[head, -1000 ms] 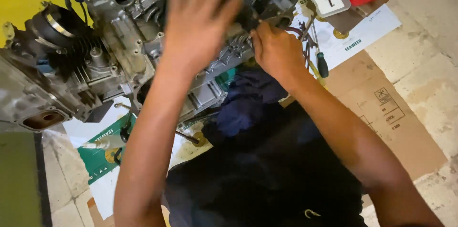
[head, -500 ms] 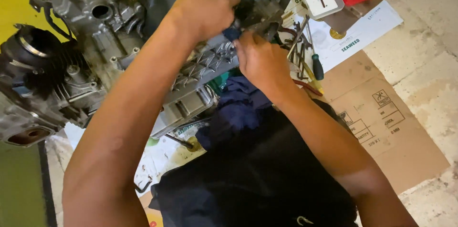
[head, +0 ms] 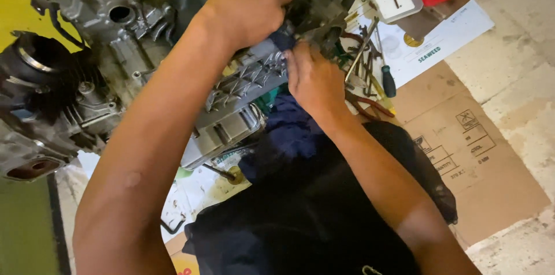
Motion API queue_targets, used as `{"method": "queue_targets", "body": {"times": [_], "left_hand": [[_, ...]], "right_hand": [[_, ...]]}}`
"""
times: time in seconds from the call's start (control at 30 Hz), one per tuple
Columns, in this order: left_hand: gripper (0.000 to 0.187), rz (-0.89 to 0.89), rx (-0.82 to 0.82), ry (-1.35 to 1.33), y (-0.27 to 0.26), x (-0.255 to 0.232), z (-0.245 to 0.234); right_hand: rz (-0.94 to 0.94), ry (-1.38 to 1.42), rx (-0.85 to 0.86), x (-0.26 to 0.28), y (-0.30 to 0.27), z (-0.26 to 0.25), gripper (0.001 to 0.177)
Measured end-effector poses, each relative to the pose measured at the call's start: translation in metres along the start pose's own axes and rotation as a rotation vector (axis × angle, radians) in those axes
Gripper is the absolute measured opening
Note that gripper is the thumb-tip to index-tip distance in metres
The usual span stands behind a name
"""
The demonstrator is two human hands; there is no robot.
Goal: The person works on a disassembled engine, using a socket wrench to tighten bolts on the cylinder head. They then use a blue cloth to wipe the engine surface and the tool.
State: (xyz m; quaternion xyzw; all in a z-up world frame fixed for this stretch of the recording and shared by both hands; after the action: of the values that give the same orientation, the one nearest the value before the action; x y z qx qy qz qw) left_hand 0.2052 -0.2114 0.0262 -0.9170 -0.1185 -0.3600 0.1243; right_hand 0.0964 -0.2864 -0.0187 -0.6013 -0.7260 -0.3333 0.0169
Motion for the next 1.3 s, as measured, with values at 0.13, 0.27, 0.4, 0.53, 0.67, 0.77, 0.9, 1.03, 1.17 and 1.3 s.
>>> {"method": "queue_targets", "body": {"times": [0.13,0.27,0.4,0.53,0.67,0.77,0.9,1.03,1.17,1.3], "left_hand": [[0.016,-0.007,-0.021,0.012,-0.001,0.001,-0.002],[0.014,-0.005,-0.095,0.007,-0.002,0.004,-0.004],[0.011,0.013,-0.112,0.027,-0.006,0.004,-0.002],[0.012,0.028,-0.214,0.011,-0.007,0.009,-0.011],[0.015,0.028,-0.150,0.012,-0.006,0.006,-0.004],[0.014,0.026,-0.142,0.025,-0.008,0.003,-0.003],[0.017,0.012,-0.146,0.052,-0.010,0.007,-0.010],[0.015,0.031,-0.156,0.047,-0.011,0.008,-0.010],[0.013,0.041,-0.204,0.050,-0.011,0.011,-0.012],[0.031,0.054,-0.186,0.084,-0.017,0.018,-0.017]], "right_hand": [[-0.026,0.011,-0.108,-0.002,-0.005,0.005,0.023],[-0.029,0.076,-0.164,-0.002,-0.008,0.010,0.024],[-0.008,0.157,-0.178,-0.006,-0.010,0.018,0.029],[0.050,0.166,-0.003,-0.010,0.004,0.004,0.027],[0.049,0.078,0.194,-0.006,0.016,-0.011,0.021],[0.018,0.123,0.063,-0.007,0.003,0.011,0.023],[-0.042,0.214,-0.249,-0.007,-0.010,0.025,0.027],[-0.018,0.250,-0.245,-0.010,-0.012,0.030,0.029],[-0.031,0.299,-0.267,-0.010,-0.012,0.032,0.023],[0.004,0.336,-0.192,-0.018,-0.013,0.045,0.028]]}}
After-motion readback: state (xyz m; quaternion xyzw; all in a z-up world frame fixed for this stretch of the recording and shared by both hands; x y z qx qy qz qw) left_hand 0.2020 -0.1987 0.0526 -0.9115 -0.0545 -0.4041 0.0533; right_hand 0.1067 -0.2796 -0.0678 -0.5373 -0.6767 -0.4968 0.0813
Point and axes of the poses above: each hand's wrist, its own y-axis towards the middle knuckle, its own z-axis out of the palm, x = y × z, the point moved 6 cm from there along y, towards the middle knuckle, and after that the axes turned 8 degrees about x, right-handed, at the moved point
